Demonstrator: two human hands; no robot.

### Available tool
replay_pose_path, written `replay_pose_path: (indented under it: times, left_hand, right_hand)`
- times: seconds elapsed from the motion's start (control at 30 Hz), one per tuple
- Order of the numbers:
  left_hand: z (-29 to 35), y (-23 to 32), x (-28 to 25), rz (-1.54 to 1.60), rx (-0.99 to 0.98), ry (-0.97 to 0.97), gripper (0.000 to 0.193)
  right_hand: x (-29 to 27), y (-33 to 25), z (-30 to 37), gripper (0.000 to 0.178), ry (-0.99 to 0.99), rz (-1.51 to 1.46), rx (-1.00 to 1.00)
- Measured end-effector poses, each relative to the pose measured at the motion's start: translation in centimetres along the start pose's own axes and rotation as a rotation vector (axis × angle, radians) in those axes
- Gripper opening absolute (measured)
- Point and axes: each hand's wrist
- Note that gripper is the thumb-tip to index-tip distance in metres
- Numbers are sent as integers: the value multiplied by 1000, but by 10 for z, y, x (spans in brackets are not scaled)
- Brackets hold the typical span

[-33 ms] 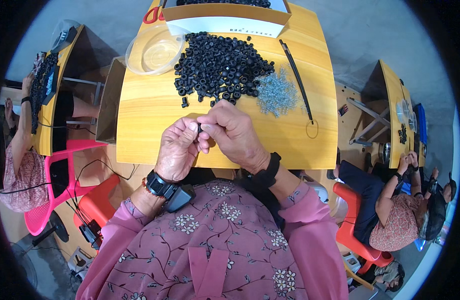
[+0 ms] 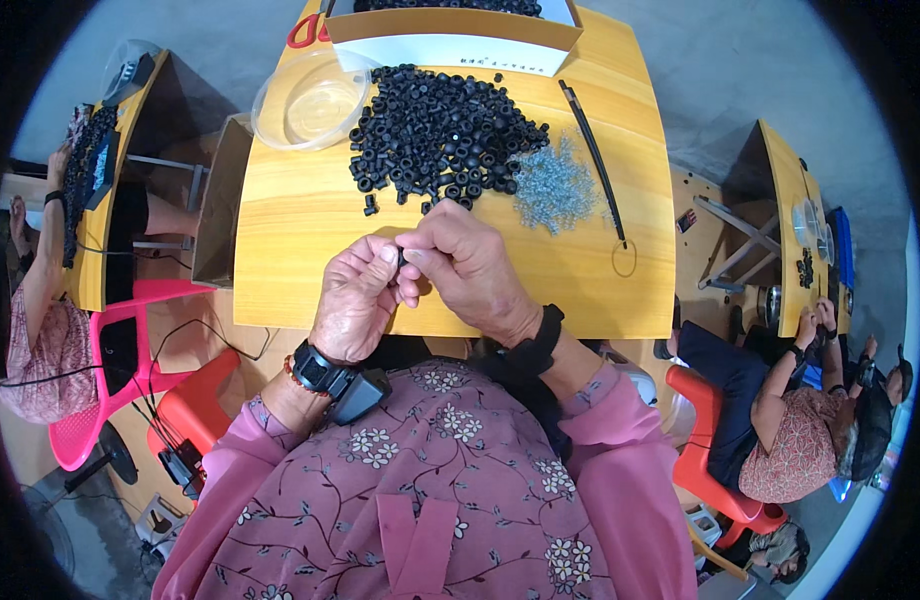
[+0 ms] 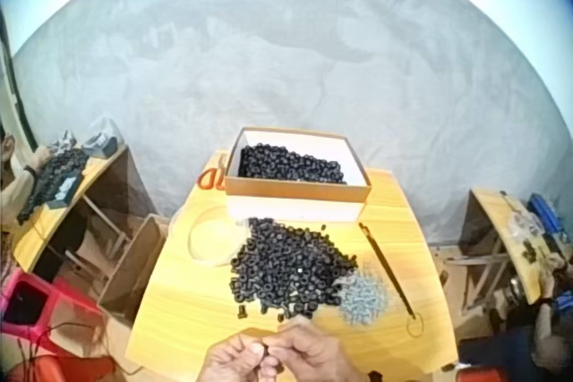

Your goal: Assembling and trimming small black plastic or rubber components on a wooden table.

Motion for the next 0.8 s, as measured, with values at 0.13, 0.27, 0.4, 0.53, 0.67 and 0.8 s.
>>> replay_pose_path:
  times: [0.13, 0.27, 0.4, 0.53, 0.67, 0.8]
  left_hand:
    - [-1, 3, -3, -100, -60, -31, 17]
    - [-3, 5, -7, -121, -84, -106, 14]
    - [-3, 7, -4, -94, -96, -100, 14]
    - [0, 5, -1, -82, -54, -38, 16]
    - [0, 7, 4, -105, -57, 32, 16]
    - [-1, 5, 0, -67, -37, 11, 17]
  right_hand:
    - [-11, -1, -2, 11, -64, 221, -153]
    - [-14, -1, 1, 10, -69, 203, -160]
    - [-13, -4, 1, 10, -67, 95, -91]
    - [-14, 0, 3, 12, -83, 97, -109]
    - [-11, -4, 4, 16, -71, 96, -120]
    - [-12, 0, 6, 20, -62, 151, -167]
Point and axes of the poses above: each hand's wrist, its own z-axis away from the middle knuckle, its own x-axis out of the palm, y = z × x, and after that the axes turned 6 degrees about y, right-handed
